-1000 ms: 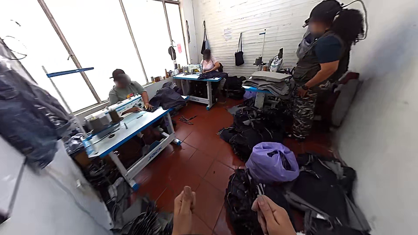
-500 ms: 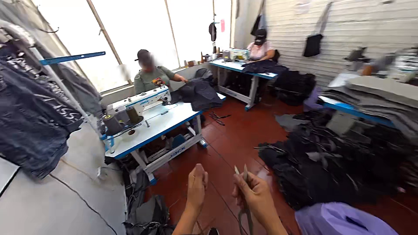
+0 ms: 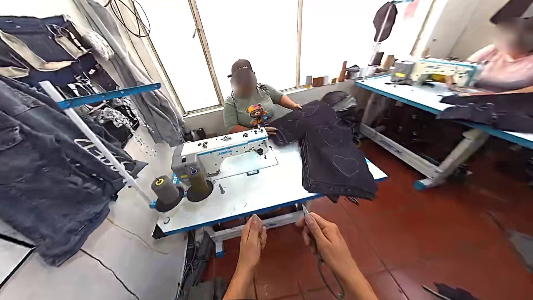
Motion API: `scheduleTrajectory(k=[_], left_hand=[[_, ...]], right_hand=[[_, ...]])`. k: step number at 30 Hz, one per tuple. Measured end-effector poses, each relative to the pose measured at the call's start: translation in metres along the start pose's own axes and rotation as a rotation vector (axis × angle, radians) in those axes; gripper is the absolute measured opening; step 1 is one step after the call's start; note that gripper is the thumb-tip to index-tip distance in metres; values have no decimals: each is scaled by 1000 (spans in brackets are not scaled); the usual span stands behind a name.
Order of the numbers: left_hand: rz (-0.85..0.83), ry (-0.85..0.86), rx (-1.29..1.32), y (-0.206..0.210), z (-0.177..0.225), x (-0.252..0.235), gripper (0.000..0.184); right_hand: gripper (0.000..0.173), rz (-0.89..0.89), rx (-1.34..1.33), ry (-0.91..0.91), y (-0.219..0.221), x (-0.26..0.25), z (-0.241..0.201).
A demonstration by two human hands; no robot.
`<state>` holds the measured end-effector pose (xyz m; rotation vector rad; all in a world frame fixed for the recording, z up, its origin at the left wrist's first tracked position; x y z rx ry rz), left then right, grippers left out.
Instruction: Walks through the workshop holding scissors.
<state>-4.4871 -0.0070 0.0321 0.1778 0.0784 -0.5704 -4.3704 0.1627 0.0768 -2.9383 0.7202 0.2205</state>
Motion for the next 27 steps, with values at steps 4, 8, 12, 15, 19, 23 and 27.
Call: scheduleTrajectory(k=[4,8,12,15,19,23,27], left_hand=[[148,75,-50,34,-6,-76,42],[230,113,-23,69,-18,-152,41],[286,29,19,107,-44,-228,43],[329,35,-15,136,-67,-295,44],[222,16,-40,214,-114,-389,49],[-94,-63,80,351,-152,-456,57],[-459,-105,108,512,-166,-487,62]], right_hand=[[43,67,184,-98,-47,-83,21],[38,-28,197,-99,-102,-159,36],[37,42,180,-32,-168,-222,61],[47,58,323,-120,-227,-268,83],[30,185,142,37,-329,-306,115],[39,481,206,29,-450,-320,123],[34,632,110,124,-561,-305,127]])
Point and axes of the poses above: each hand's wrist, its own x-axis away from the middle knuckle, its own y-axis out of the palm, z = x × y, the point moved 9 cm from there along -x, towards the middle knuckle, and after that the axes turned 5 degrees about -x, right-handed, at the moved point
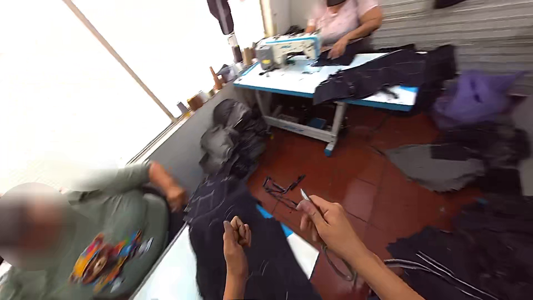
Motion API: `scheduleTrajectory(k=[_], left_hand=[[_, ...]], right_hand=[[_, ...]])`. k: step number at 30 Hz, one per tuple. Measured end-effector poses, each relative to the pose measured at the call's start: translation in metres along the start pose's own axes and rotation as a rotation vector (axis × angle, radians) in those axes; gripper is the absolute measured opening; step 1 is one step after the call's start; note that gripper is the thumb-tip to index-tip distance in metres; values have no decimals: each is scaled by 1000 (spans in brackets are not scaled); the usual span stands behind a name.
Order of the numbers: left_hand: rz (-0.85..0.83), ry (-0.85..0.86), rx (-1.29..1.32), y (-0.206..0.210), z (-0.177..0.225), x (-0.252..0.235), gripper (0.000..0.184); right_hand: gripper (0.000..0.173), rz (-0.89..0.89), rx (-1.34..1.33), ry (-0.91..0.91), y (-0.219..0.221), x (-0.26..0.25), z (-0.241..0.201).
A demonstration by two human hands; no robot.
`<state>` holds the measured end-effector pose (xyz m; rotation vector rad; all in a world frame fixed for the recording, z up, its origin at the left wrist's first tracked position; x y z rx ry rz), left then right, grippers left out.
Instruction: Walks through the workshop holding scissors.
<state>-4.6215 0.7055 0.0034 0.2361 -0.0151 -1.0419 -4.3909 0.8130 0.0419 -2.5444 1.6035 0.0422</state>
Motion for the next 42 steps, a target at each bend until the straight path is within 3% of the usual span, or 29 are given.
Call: scheduleTrajectory(k=[2,4,6,9,12,15,19,22,24,27,29,31,34,36,40,42], left_hand=[[-80,-23,-21,64,-14,-44,64],[-101,35,-96,126,-26,-80,51],[-146,96,-124,195,-33,-106,46],[-270,146,-71,315,-48,-140,49],[-382,125,-4,423,-66,-166,52],[-487,128,-6,523,-74,-180,44],[-723,136,22,663,-101,-174,46],[-1025,82,113,764,-134,-126,45],[-1279,3,140,811,-148,-57,44],[-1607,-42,201,861,-130,76,49],[-1729,-56,218,871,-114,173,48],[-1852,-94,235,864,-98,293,43],[-2159,-164,339,796,-54,507,45],[-2354,-218,394,732,-28,633,52],[-2590,-263,529,602,11,834,45],[-2705,-313,509,545,25,912,44]], right_hand=[[32,142,-10,4,-60,-22,8],[37,266,72,-15,-123,-41,16],[38,273,87,25,-184,-57,26],[32,300,-30,66,-274,-83,42],[32,510,-3,-21,-360,-95,45],[38,660,124,-35,-438,-84,36],[41,729,168,73,-532,-46,39],[34,1060,234,113,-592,20,54],[29,1258,208,125,-610,85,54],[23,1495,11,90,-614,201,41],[20,1727,-70,-21,-597,292,28],[32,1970,22,-97,-563,397,10],[37,2258,237,-41,-473,567,-15],[36,2442,308,-70,-388,671,-28],[56,2853,418,-20,-196,851,-58],[57,2937,441,40,-127,915,-80]])
Point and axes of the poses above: each hand's wrist, its own x-axis away from the middle knuckle, its own y-axis out of the palm, z = x × y, the point moved 9 cm from there along -x, towards the middle knuckle, and after that the axes turned 5 degrees about -x, right-handed, at the moved point
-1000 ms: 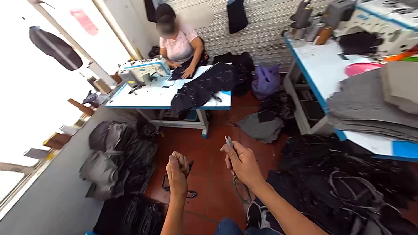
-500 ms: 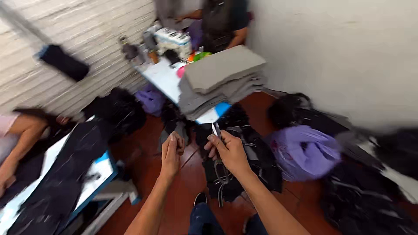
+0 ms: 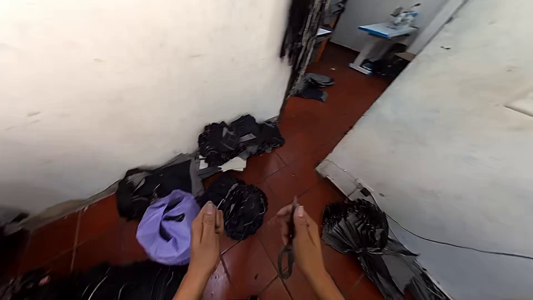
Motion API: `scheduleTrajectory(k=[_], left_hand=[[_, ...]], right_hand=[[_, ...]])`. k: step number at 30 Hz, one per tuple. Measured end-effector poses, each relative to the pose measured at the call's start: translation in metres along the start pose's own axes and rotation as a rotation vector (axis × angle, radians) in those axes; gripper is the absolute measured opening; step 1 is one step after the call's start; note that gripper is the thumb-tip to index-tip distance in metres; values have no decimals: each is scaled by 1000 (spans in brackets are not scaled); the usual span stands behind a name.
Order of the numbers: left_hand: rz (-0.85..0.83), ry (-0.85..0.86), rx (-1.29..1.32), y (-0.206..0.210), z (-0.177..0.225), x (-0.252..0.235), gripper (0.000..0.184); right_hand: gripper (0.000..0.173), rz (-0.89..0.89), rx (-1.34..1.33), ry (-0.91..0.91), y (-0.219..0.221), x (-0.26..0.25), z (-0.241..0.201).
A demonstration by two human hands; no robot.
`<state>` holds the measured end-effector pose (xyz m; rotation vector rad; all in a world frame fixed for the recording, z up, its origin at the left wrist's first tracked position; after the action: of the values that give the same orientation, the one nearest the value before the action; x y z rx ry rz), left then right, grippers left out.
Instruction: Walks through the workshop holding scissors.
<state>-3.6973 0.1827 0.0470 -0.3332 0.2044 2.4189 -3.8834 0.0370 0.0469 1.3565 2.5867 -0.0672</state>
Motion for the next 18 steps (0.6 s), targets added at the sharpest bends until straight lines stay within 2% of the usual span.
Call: scheduleTrajectory(k=[4,8,10,14,18], left_hand=[[-242,-126,152,140,-38,-92,47],[-418,-160,157,265,-79,-199,42],[-474,-182,153,327,-107,-258,41],[-483,-234,210,438,-164,-374,41],[-601,-129,310,561,-200,-504,39]], right_hand=[[41,134,106,5,-110,-93,-7],[28,309,126,90,-195,-194,12],[26,351,153,79,-232,-262,24],[36,337,382,59,-291,-401,55],[25,421,245,134,-347,-546,97]])
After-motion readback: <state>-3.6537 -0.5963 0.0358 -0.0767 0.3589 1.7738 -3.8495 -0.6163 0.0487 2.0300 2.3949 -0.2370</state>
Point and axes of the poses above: each hand's wrist, its own x-axis away from the middle knuckle, its own y-axis out of the palm, z = x × y, the point moved 9 cm from there along -x, towards the middle knuckle, and after that the axes turned 5 degrees about -x, right-handed, at the moved point
